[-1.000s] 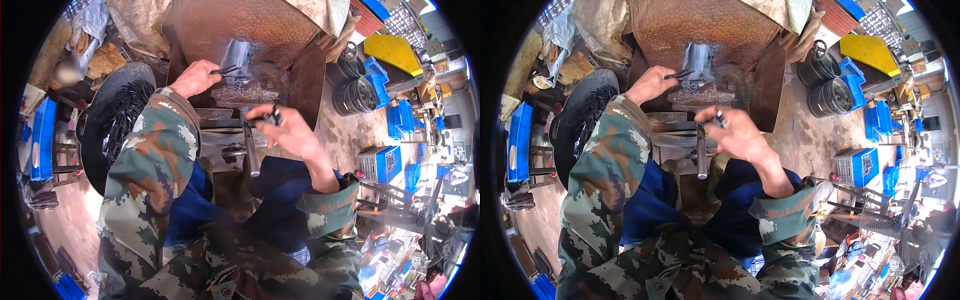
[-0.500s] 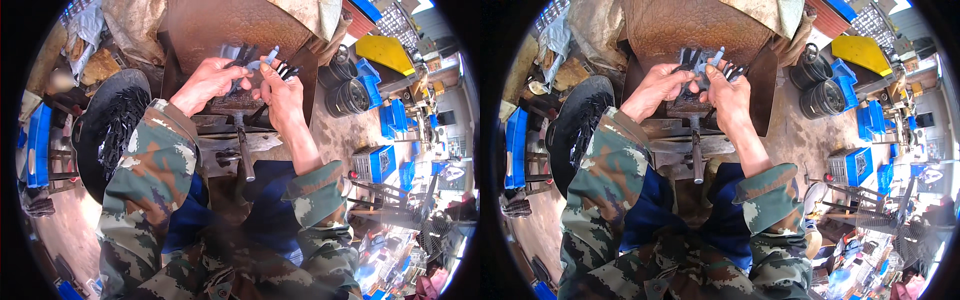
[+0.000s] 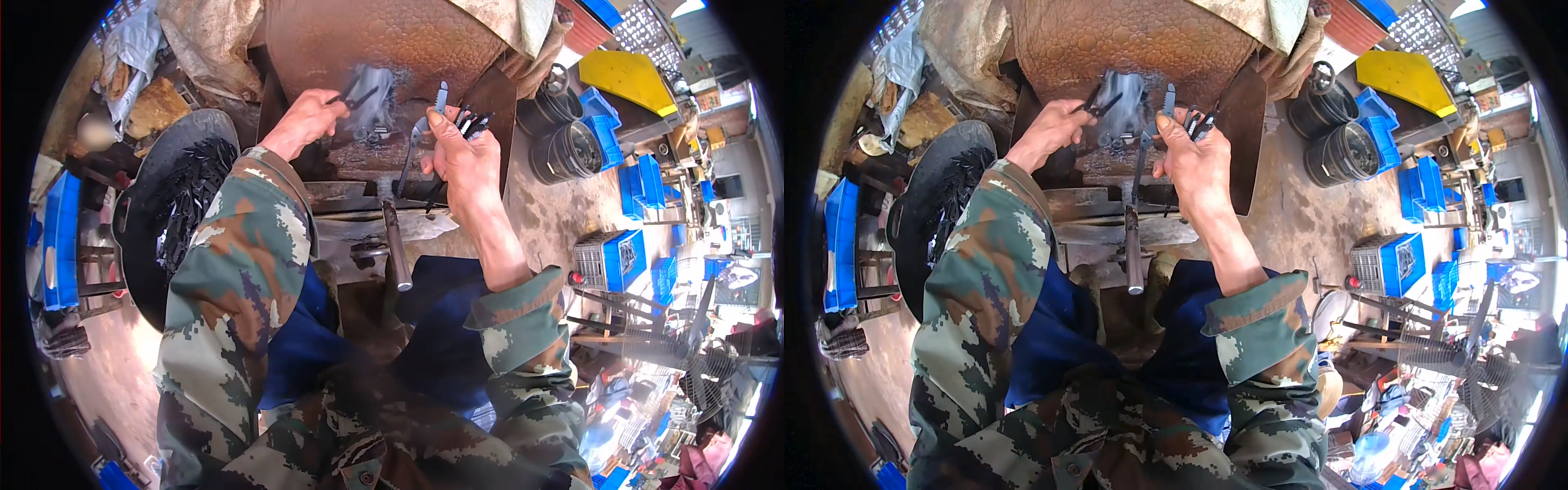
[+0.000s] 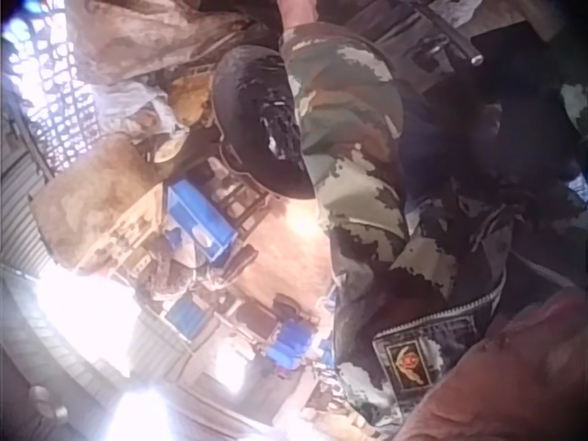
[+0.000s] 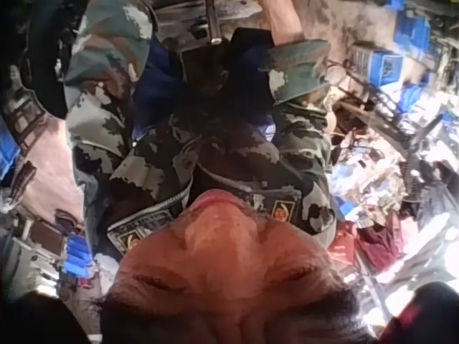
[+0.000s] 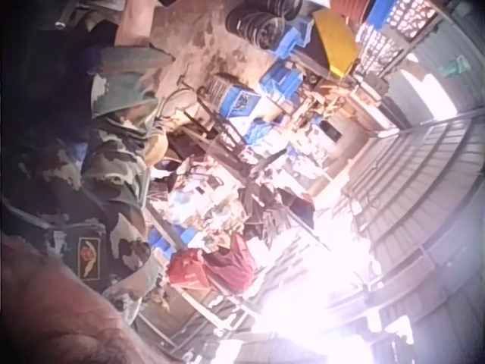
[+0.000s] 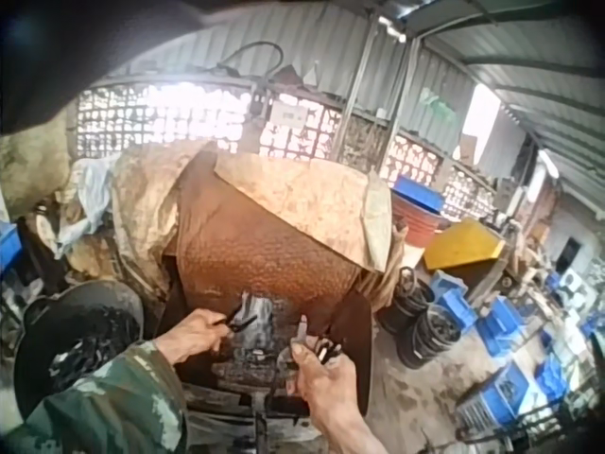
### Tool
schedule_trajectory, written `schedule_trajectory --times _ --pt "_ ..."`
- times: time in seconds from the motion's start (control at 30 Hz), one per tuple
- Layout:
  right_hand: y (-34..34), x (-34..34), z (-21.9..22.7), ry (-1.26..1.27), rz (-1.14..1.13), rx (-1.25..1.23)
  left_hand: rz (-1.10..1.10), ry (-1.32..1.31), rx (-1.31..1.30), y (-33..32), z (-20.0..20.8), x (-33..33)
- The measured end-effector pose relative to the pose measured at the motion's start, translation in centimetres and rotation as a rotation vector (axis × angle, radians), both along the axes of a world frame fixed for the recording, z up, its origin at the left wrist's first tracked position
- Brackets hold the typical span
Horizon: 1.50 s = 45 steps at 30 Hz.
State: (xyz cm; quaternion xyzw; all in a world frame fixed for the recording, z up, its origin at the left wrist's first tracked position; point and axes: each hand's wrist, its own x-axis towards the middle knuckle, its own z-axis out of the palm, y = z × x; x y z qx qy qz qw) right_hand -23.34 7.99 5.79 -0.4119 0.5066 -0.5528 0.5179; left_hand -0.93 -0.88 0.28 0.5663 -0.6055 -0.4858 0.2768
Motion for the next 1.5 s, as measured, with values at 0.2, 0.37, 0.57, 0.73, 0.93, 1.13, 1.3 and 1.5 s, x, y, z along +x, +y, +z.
schedule_trajectory --times 0.2,0.37,0.57,0.73,0.93,1.13,1.3,1.5 --pt "0.6 -0.7 0.2 0.025 0.010 0.003 -0.223 -0.031 0.010 0.0 -1.4 -0.3" --pt "1.1 -1.1 0.3 0.025 0.042 0.000 -0.279 -0.013 -0.017 0.1 -1.5 0.4" --pt "1.5 -1.8 0.1 0.072 0.039 0.004 -0.492 -0.052 -0.391 -0.5 -2.1 0.8" --pt "1.4 -2.4 0.2 -0.098 0.099 0.069 -0.449 -0.317 -0.641 0.1 -1.2 0.0" --pt "2.1 -3.3 0.4 -0.518 0.014 0.234 -0.240 -0.307 -0.286 0.9 1.0 0.1" --pt "4.0 -3.4 -0.6 -0.256 0.140 0.159 -0.023 -0.356 -0.344 0.9 0.4 2.0" --pt "6.9 -2.9 -2.1 0.383 0.353 0.015 0.030 -0.320 -0.288 1.2 0.6 3.3" --pt "9.5 -2.5 -3.0 0.828 0.600 -0.480 0.069 -0.259 -0.227 2.0 1.0 2.8"
